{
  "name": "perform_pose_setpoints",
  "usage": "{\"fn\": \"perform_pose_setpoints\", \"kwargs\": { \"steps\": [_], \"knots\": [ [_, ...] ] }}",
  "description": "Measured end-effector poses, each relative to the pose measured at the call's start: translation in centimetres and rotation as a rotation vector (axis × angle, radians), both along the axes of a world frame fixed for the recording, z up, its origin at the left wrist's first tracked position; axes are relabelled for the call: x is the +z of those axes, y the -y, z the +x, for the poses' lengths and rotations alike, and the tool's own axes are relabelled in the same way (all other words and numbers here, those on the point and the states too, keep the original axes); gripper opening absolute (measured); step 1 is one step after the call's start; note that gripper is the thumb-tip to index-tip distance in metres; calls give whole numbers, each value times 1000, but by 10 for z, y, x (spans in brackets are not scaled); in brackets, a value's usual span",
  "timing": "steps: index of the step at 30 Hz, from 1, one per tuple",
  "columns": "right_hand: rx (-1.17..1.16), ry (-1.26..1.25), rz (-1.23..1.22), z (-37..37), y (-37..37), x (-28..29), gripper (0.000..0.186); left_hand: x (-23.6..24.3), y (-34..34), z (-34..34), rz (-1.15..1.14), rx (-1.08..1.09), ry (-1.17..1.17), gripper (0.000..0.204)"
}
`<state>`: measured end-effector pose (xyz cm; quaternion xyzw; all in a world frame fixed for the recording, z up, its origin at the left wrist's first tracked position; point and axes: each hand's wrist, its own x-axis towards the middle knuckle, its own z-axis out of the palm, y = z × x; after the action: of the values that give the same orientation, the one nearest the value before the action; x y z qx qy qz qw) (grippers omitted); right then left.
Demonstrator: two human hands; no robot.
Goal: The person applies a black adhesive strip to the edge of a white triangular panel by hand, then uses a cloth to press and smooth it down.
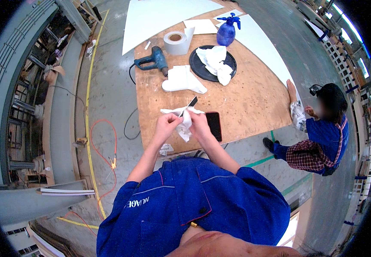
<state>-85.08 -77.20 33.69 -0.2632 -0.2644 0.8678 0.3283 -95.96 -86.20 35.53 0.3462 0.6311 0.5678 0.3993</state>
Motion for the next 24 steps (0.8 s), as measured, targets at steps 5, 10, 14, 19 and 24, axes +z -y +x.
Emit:
{"fn": "perform_pose_setpoints", "kwargs": {
  "steps": [5,10,14,19,24],
  "knots": [
    [-145,-46,-62,10,-52,-18,15,1,29,1,-180,-53,-73,15],
    [-189,-30,202,42,-98,5,13,-4,59,-16,-95,150,116,15],
    [-44,-90,199,37,-74,18,18,41,49,-15,-40,207,125,15],
    [52,-104,64,14,-32,5,13,42,28,-12,49,200,333,14],
    [151,-114,20,0,1,20,13,38,13,1,153,153,350,13]
  ]
}}
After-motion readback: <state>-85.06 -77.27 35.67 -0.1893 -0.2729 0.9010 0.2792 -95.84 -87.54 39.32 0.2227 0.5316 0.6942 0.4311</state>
